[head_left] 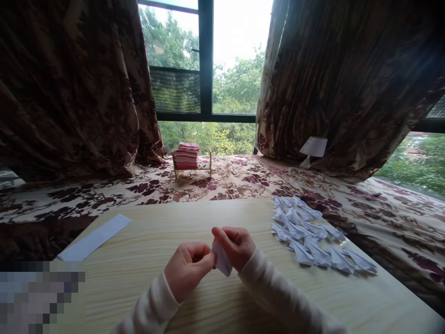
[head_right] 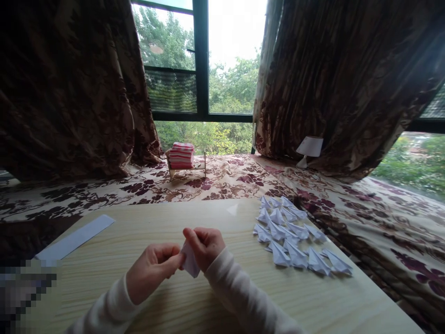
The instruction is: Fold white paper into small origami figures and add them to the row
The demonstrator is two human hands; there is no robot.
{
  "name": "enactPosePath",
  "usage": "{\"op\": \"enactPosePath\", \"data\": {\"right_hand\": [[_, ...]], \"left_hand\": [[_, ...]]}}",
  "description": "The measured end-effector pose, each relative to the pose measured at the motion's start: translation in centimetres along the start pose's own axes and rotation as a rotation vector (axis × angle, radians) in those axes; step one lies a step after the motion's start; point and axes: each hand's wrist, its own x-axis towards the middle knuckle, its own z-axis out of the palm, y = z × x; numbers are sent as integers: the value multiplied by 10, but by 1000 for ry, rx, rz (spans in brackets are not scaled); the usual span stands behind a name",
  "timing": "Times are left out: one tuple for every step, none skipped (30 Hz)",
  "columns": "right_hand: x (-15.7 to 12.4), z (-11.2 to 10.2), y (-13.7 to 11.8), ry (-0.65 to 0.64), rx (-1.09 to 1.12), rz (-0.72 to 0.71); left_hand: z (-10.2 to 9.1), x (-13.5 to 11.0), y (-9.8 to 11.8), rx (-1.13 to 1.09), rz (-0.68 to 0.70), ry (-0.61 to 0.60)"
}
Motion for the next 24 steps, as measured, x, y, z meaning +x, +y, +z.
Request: {"op": "enactPosePath", "data": {"right_hand": [[1,-2,0,-30,49,64],[3,-5,-1,-71,98,121],[4,-9,-1,-109,133,154],[6,-13,-2,-137,146,158],[7,-17,-3,-151,141,138],[8,-20,-3,-153,126,107],[8,-22,-3,-147,110,77],[8,-23,-2,-140,93,49],[8,-23,-2,-136,80,27],[7,-23,-1,-143,72,16],[6,-22,-1,-153,62,8],[6,-21,0,-162,49,-1],[5,-20,1,-169,37,-6],[4,-19,1,-179,23,-7],[4,-18,2,-188,9,2],[3,-16,3,-200,-2,20],[2,-14,4,-207,-10,36],[1,-11,5,-196,-24,36],[0,-8,5,-166,-48,11],[-2,-5,6,-114,-82,-36],[-3,-3,6,-54,-123,-97],[-4,0,6,0,-166,-160],[-5,1,6,37,-201,-209],[-5,2,6,57,-214,-230]], "left_hand": [[-1,1,-2,-13,-2,5],[-2,1,-3,-20,11,43],[-3,2,-5,-25,30,103],[-4,2,-6,-31,50,163],[-4,2,-8,-37,63,200],[-4,3,-9,-43,68,206],[-4,3,-9,-49,67,186],[-3,4,-9,-59,63,159],[-3,4,-9,-74,62,141],[-3,5,-9,-98,64,146],[-3,5,-8,-125,70,169],[-2,5,-7,-152,74,198],[-2,5,-6,-174,76,228],[-2,5,-5,-187,76,254],[-1,5,-5,-196,77,288],[-1,4,-4,-203,79,337],[0,3,-4,-209,81,399],[1,3,-4,-216,81,467],[2,2,-5,-219,78,521],[3,2,-5,-216,74,537],[3,1,-5,-211,74,513],[3,1,-5,-203,78,458],[2,1,-5,-194,86,394],[2,0,-4,-185,97,341]]}}
